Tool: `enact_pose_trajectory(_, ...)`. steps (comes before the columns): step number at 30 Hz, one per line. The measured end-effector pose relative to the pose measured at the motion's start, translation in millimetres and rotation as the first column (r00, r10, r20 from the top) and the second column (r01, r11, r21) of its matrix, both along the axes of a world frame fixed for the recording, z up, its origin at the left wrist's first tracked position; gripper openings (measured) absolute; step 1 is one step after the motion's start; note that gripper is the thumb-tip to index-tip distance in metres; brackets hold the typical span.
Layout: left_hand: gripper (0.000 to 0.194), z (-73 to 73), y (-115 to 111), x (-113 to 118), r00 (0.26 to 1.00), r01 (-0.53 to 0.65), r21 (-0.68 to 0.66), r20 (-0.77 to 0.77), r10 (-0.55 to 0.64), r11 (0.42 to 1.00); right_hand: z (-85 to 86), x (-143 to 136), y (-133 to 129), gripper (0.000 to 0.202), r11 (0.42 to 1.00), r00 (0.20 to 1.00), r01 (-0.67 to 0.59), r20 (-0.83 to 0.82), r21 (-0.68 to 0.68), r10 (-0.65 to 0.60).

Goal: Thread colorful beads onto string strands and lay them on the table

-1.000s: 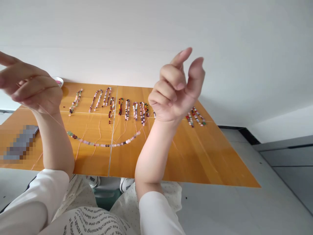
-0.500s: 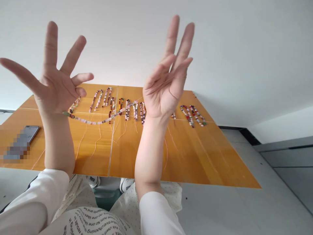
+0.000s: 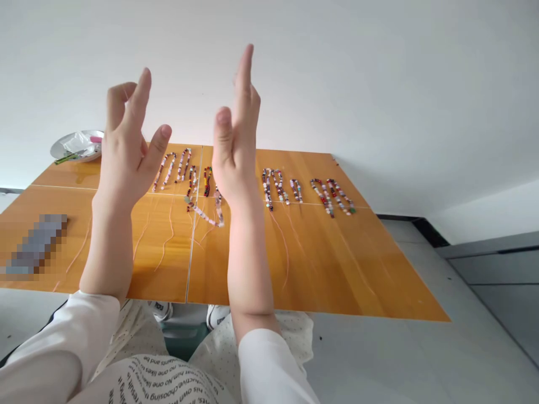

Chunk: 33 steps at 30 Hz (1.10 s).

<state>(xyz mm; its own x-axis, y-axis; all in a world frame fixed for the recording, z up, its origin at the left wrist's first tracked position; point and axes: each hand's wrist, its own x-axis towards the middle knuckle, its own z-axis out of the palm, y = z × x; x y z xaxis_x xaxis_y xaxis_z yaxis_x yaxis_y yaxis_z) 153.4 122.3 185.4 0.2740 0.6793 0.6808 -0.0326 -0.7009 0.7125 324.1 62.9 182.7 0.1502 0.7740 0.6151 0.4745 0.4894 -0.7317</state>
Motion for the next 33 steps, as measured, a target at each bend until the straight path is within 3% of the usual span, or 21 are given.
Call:
enact_pose_trajectory(2, 0.046, 0.4, 1.7, 1.5, 0.998, -0.060, 0.054, -0.020, 0.061, 0.997, -5.0, -6.0, 5.0, 0.055, 0.944, 0.976, 0.213, -0.018, 0.253, -0.215)
enact_pose_trajectory(4, 0.025, 1.2, 2.0, 2.0, 0.998, -0.031, 0.043, -0.057, 0.034, 0.999, -8.5, -9.7, 8.1, 0.041, 0.898, 0.947, 0.315, -0.043, 0.307, -0.317)
enact_pose_trajectory(6, 0.031, 1.5, 1.2, 2.5, 0.996, -0.011, 0.040, -0.086, 0.014, 0.999, -9.4, -10.8, 8.4, 0.040, 0.910, 0.948, 0.319, -0.082, 0.266, -0.308)
enact_pose_trajectory(9, 0.049, 0.6, -0.4, 4.7, 0.998, 0.020, 0.048, -0.054, -0.017, 0.999, -6.2, -10.7, 4.8, 0.048, 0.976, 0.961, 0.137, -0.261, 0.167, -0.090)
enact_pose_trajectory(11, 0.057, 0.6, -2.4, 6.8, 0.993, 0.116, -0.012, 0.007, -0.116, 0.993, -2.0, -12.5, 1.4, 0.046, 0.991, 0.879, -0.081, -0.460, 0.110, 0.123)
enact_pose_trajectory(14, 0.063, 4.4, -9.7, 9.3, 0.952, 0.289, -0.173, 0.156, -0.264, 0.941, 5.1, -19.7, -3.0, 0.041, 0.892, 0.608, -0.444, -0.703, 0.086, 0.371)
enact_pose_trajectory(16, 0.059, 9.0, -16.6, 10.1, 0.907, 0.399, -0.267, 0.257, -0.334, 0.877, 9.3, -26.9, -5.7, 0.049, 0.807, 0.476, -0.583, -0.766, 0.092, 0.431)
enact_pose_trajectory(19, 0.053, 13.8, -24.4, 11.4, 0.844, 0.523, -0.361, 0.348, -0.408, 0.772, 13.9, -38.1, -10.5, 0.062, 0.786, 0.412, -0.612, -0.812, 0.090, 0.413)
enact_pose_trajectory(21, 0.053, 13.7, -26.3, 13.0, 0.831, 0.547, -0.395, 0.360, -0.424, 0.738, 15.7, -44.2, -13.9, 0.067, 0.792, 0.397, -0.605, -0.831, 0.082, 0.390)
enact_pose_trajectory(28, 0.054, 11.4, -33.9, 19.9, 0.865, 0.489, -0.413, 0.342, -0.366, 0.768, 18.3, -53.7, -23.2, 0.072, 0.831, 0.380, -0.542, -0.847, 0.122, 0.372)
enact_pose_trajectory(33, 0.048, 16.6, -41.8, 22.5, 0.745, 0.644, -0.457, 0.557, -0.367, 0.614, 20.8, -55.8, -28.0, 0.066, 0.836, 0.361, -0.537, -0.864, 0.114, 0.350)
